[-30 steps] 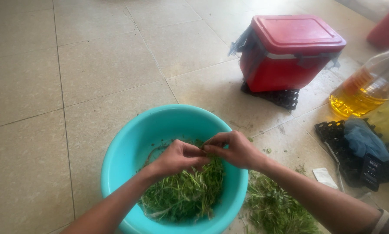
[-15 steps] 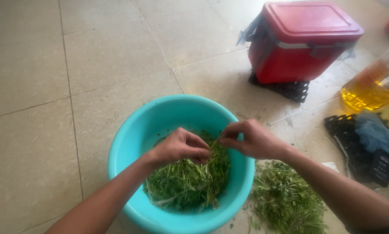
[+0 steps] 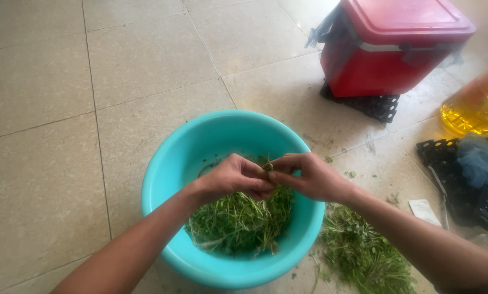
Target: Sorting and cleaning green herbs by hand and placing them into a plastic basin.
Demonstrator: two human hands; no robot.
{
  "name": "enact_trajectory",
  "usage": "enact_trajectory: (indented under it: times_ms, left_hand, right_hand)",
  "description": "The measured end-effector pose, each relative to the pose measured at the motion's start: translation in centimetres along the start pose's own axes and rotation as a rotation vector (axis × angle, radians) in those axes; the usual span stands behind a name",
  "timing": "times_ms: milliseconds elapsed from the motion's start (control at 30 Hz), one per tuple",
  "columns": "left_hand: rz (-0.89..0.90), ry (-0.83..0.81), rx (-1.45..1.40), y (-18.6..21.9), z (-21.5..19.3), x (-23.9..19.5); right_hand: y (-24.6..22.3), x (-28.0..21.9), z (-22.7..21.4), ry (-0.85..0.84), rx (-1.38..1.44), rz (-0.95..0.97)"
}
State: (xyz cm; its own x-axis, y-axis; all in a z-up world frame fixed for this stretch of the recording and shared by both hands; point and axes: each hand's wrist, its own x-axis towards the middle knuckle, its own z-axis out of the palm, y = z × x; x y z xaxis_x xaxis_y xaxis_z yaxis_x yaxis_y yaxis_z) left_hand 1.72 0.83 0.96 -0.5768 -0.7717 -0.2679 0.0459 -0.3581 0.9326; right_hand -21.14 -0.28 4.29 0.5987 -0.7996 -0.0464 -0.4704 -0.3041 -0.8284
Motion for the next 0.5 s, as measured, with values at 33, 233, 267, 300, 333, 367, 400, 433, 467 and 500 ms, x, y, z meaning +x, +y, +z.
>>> enact_trajectory:
  times_ms: [33,233,267,300,333,367,400,433,467,500]
  left_hand:
    - [-0.009,-0.018,0.0,-0.1,0.0,0.0]
    - [-0.046,-0.051,0.045,0.2,-0.5,-0.6]
    - [-0.064,-0.057,0.078,0.6,-0.6,-0.8]
    - [-0.065,-0.058,0.077,0.5,-0.9,-0.7]
    - [-0.085,-0.055,0.107,0.2,-1.1,-0.8]
    - [-0.106,-0.052,0.138,-0.1,-1.3,-0.8]
    - [-0.117,-0.062,0.128,0.3,-1.3,-1.0]
    - [-0.142,-0.026,0.179,0.6,-1.3,-1.1]
    - [-0.169,0.002,0.229,0.7,-1.1,-1.2]
    - [-0.182,-0.016,0.217,0.2,-1.2,-1.3]
  right_hand:
    - [-0.1,0.1,0.1,0.002,-0.041,-0.002]
    - [-1.1,-0.1,-0.8,-0.014,-0.214,-0.017]
    - [-1.5,-0.1,-1.2,-0.03,-0.248,-0.008]
    - [-1.5,-0.1,-1.8,-0.031,-0.248,-0.006]
    - [-1.6,-0.3,-2.2,0.04,-0.169,-0.004]
    - [-1.5,-0.5,-2.7,0.112,-0.089,-0.002]
    - [-1.8,-0.6,-3.0,0.109,-0.084,0.014]
    - [-2.1,-0.7,-3.2,0.129,-0.071,0.01]
    - [-2.3,-1.1,-3.5,0.151,-0.059,0.012]
    - [-1.4,-1.3,-3.1,0.151,-0.055,0.036]
